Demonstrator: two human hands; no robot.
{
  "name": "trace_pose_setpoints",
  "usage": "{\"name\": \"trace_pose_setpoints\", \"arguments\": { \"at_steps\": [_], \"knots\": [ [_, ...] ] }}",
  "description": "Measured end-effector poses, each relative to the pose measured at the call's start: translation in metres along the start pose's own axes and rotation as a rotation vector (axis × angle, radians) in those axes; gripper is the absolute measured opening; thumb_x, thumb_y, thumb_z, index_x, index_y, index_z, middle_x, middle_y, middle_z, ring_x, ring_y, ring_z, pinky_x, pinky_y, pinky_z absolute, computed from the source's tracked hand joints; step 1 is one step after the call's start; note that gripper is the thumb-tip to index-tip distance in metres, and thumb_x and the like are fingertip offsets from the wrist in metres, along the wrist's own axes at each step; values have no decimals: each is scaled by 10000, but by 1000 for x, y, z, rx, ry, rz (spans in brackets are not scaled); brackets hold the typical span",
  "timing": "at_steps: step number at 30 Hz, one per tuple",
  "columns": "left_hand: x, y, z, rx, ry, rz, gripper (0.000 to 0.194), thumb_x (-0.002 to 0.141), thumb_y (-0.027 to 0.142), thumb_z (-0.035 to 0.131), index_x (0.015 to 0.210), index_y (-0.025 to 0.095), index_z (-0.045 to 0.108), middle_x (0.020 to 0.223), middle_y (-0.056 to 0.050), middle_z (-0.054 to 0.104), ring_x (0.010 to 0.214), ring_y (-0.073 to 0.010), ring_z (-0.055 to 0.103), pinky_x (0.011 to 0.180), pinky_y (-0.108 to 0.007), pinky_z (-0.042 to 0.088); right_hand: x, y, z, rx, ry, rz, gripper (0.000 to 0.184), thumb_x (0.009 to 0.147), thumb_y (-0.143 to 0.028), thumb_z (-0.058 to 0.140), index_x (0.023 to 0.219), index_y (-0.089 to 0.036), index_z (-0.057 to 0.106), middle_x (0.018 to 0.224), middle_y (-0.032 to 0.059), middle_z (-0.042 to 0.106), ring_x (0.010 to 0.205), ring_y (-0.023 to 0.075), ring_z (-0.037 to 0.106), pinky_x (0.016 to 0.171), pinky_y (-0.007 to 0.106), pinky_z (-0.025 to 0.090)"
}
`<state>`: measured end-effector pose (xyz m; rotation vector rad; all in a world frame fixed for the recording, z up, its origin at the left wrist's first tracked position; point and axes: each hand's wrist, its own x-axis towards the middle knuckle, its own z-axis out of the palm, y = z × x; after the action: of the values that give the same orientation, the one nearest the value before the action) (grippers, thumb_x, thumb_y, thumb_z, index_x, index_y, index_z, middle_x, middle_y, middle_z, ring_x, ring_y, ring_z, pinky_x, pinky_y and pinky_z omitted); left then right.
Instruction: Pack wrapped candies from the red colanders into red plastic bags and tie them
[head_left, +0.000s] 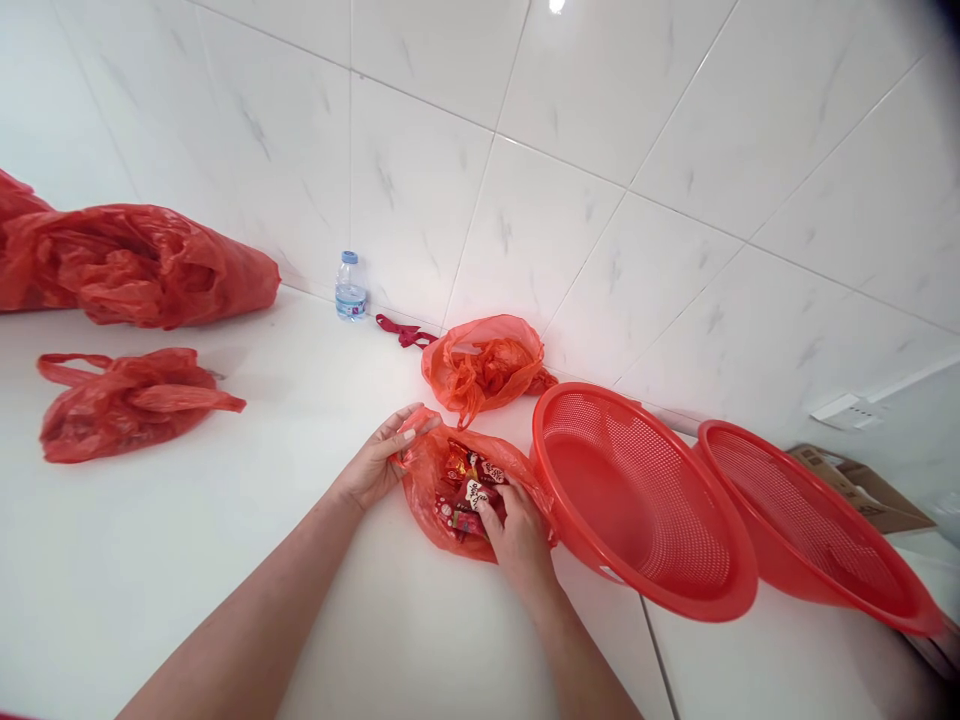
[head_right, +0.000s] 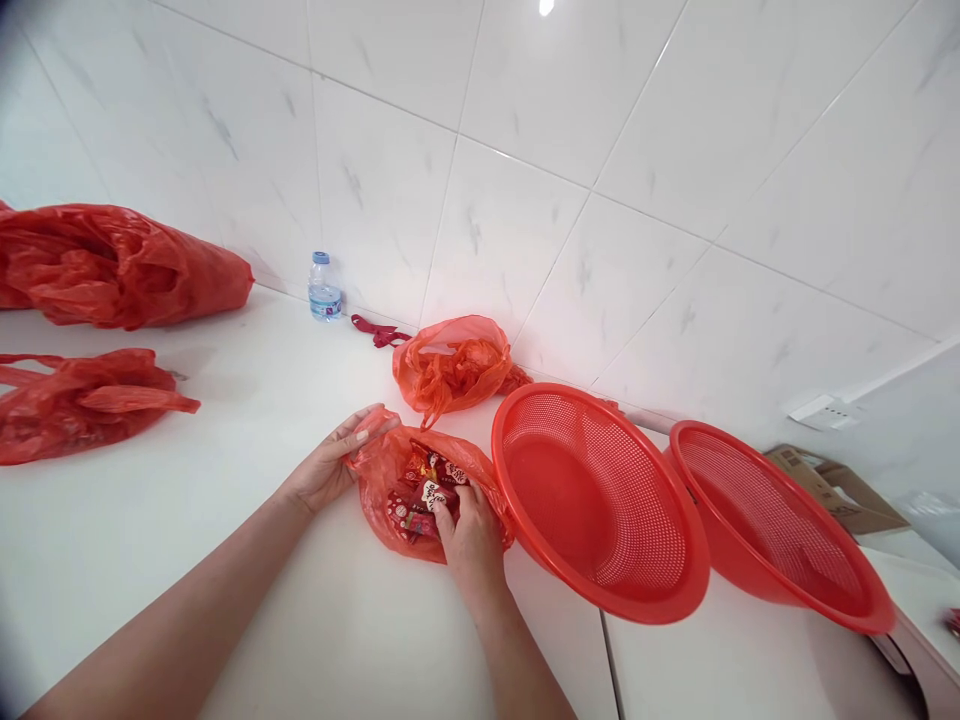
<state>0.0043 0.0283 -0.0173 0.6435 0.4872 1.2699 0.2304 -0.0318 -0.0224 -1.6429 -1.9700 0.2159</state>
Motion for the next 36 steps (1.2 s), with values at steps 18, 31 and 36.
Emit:
{"name": "trace_pose_setpoints", "arguments": {
  "at_steps": [18, 31, 36],
  "knots": [
    [0, 0, -1, 13, -3, 5, 453, 812, 163, 641, 1244, 203, 510, 1284, -117, 578, 1279, -220, 454, 883, -269, 505, -2, 1, 3, 27, 62, 75, 421, 912, -367, 424, 1239, -126, 534, 1251, 129, 584, 1164, 239, 534, 982, 389, 424],
    [0, -1, -1, 6, 6, 3, 458, 816, 168, 641, 1252, 203, 508, 1281, -108, 583, 1294, -218, 438, 885, -261, 504, -2, 0, 1, 170, 108, 65, 326, 897, -342, 446, 1153, -169, 552, 1180, 113, 593, 1115, 226, 540, 962, 387, 431],
    [0, -1, -1, 6, 3, -9, 487, 811, 197, 656, 1271, 208, 496, 1275, -111, 592, 1250, -218, 487, 888, -267, 504, -2, 1, 1, 222, 92, 75, 316, 909, -329, 417, 1151, -176, 550, 1187, 104, 596, 1114, 212, 543, 962, 377, 433]
  ]
}}
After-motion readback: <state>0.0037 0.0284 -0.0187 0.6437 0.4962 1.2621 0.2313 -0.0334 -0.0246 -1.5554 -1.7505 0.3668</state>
